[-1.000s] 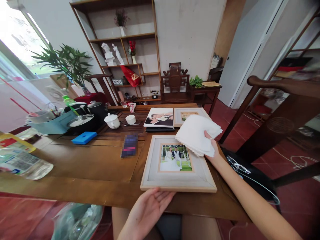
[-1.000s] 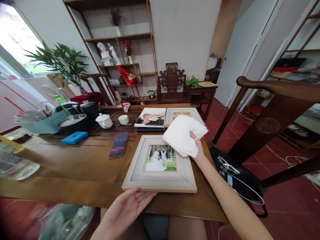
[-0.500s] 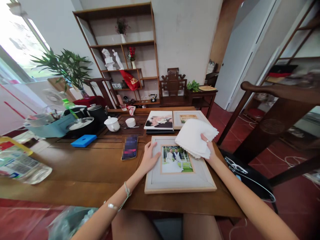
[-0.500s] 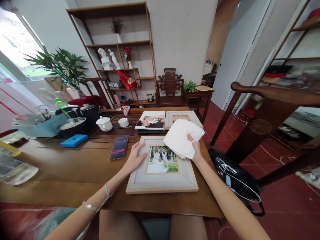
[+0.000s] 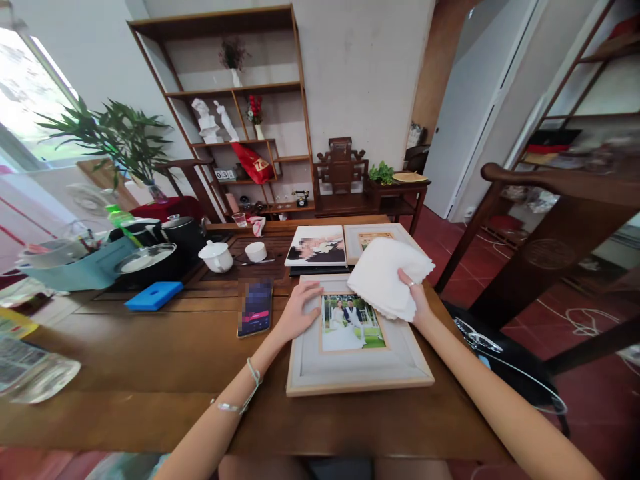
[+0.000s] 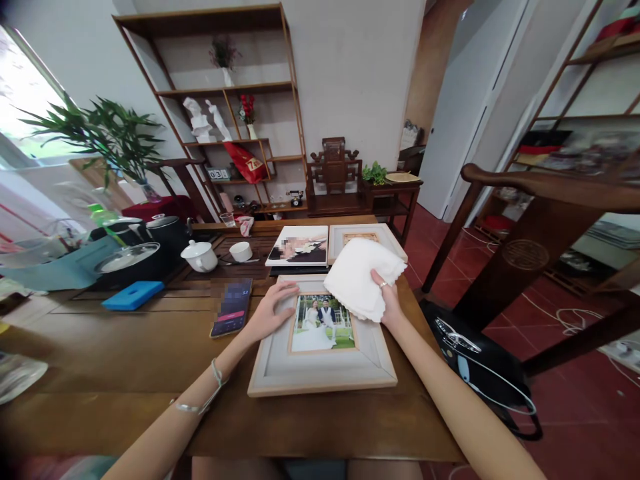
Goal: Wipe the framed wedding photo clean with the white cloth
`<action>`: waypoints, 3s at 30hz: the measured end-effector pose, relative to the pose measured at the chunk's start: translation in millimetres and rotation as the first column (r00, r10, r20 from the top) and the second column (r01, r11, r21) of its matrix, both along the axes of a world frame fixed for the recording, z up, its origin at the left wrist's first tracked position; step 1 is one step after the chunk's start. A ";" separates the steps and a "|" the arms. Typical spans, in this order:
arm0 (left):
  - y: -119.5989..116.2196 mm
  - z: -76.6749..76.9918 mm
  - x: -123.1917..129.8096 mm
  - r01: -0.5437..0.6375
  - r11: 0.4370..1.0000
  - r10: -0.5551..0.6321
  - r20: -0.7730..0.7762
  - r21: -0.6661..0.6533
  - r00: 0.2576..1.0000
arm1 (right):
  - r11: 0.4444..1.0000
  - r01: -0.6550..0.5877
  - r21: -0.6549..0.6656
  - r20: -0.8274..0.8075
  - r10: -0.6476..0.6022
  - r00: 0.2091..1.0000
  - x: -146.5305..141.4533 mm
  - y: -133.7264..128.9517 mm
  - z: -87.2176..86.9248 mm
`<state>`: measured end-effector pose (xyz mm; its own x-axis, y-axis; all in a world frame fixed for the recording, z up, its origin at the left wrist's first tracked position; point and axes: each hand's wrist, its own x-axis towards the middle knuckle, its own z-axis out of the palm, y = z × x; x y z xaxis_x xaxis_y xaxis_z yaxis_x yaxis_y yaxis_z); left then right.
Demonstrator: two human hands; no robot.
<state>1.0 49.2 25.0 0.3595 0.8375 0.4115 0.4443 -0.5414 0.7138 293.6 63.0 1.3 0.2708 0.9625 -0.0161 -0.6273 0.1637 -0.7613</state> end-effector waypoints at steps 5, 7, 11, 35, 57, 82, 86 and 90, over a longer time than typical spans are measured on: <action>-2.7 -10.2 -3.6 -0.004 0.999 0.009 -0.122 0.037 0.992 | 0.983 0.184 -0.002 0.161 -0.182 0.970 -0.7 -10.9 17.7; 0.9 -17.3 -3.7 -0.016 0.998 0.025 -0.143 0.062 0.989 | 0.931 0.316 0.184 0.412 -0.365 0.835 7.7 -19.3 26.6; 7.8 -27.2 -4.3 -0.054 0.993 0.073 -0.177 0.110 0.982 | 0.792 0.029 0.610 0.762 -0.597 0.252 30.4 -37.0 43.4; 12.0 -25.8 -10.6 -0.057 0.993 0.077 -0.197 0.106 0.977 | 0.962 -0.231 0.145 0.823 -0.247 -0.512 -2.8 -26.9 23.7; 18.5 -39.9 -12.6 -0.004 0.989 0.034 -0.194 0.151 0.980 | 0.963 -0.256 0.081 0.719 -0.235 -0.654 -24.2 -48.2 38.2; 12.3 -32.6 -10.0 0.008 0.988 0.023 -0.201 0.155 0.979 | 0.643 -0.734 -0.219 0.851 -0.242 -0.466 -60.7 -121.1 73.9; 12.2 -32.5 -9.8 0.013 0.988 0.017 -0.190 0.157 0.982 | 0.624 -0.763 -0.171 0.877 -0.257 -0.406 -60.7 -114.2 70.4; 12.4 -31.2 -9.9 0.004 0.990 0.025 -0.198 0.141 0.980 | 0.814 -0.581 -0.003 0.842 -0.312 -0.441 -40.2 -82.8 51.3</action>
<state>-8.9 61.6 -6.2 0.4376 0.7810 0.4456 0.5760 -0.6240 0.5280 253.4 -19.8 52.6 -0.6678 0.7066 0.2340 0.7020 0.7024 -0.1173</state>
